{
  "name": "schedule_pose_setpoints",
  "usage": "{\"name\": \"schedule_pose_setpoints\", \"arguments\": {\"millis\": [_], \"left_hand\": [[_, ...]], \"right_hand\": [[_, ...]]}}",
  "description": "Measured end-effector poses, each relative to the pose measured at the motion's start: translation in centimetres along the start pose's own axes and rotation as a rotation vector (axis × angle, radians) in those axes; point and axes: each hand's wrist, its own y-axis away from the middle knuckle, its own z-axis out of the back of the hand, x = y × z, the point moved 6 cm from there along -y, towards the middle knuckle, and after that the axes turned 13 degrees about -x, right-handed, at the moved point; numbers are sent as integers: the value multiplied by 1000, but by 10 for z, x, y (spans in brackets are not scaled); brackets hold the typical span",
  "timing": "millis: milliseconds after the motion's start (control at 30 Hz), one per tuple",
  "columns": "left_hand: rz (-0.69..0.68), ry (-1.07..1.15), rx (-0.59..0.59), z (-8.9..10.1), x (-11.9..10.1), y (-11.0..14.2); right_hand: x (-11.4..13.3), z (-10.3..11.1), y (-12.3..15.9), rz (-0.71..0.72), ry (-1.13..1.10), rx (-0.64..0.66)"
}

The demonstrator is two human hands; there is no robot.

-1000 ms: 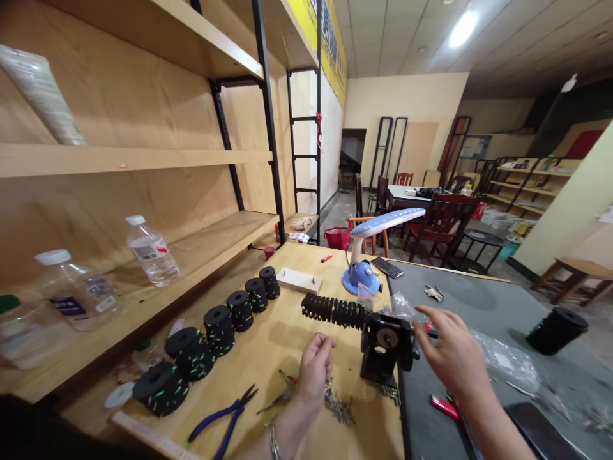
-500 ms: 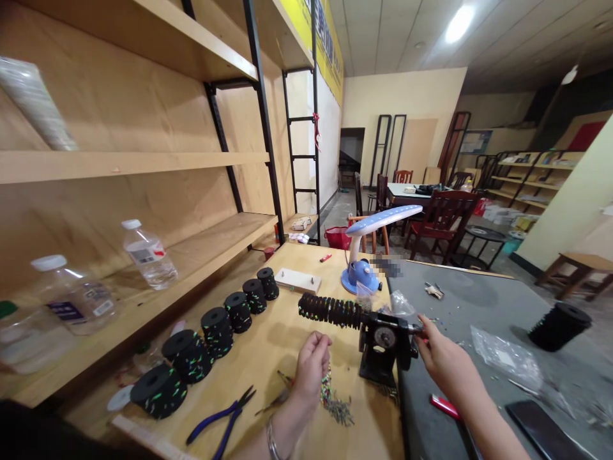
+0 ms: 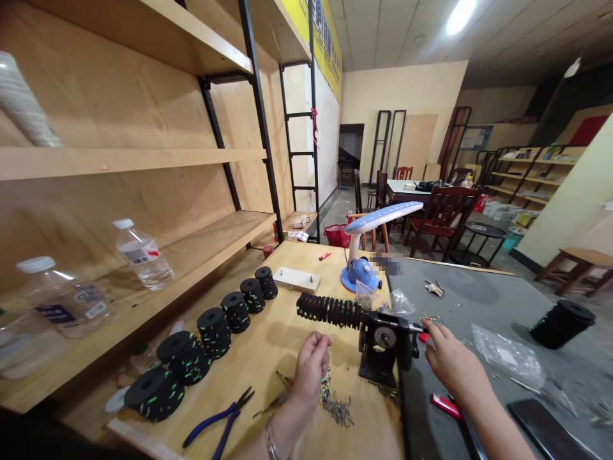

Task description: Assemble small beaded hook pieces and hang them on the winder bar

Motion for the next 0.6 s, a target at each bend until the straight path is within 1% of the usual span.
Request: {"name": "schedule_pose_setpoints", "arguments": {"millis": [133,433,600], "left_hand": [[-14,-2,-1,0,1,0],[-102,-8,-15,-3,-2,-6],[-133,6,-21,-6,-6,-11]], "right_hand": [[-4,-9,-6,-7,-12,3],[-12,-27,-16,-15,11,123],[-8,-34,-14,-19,-10,177]]}}
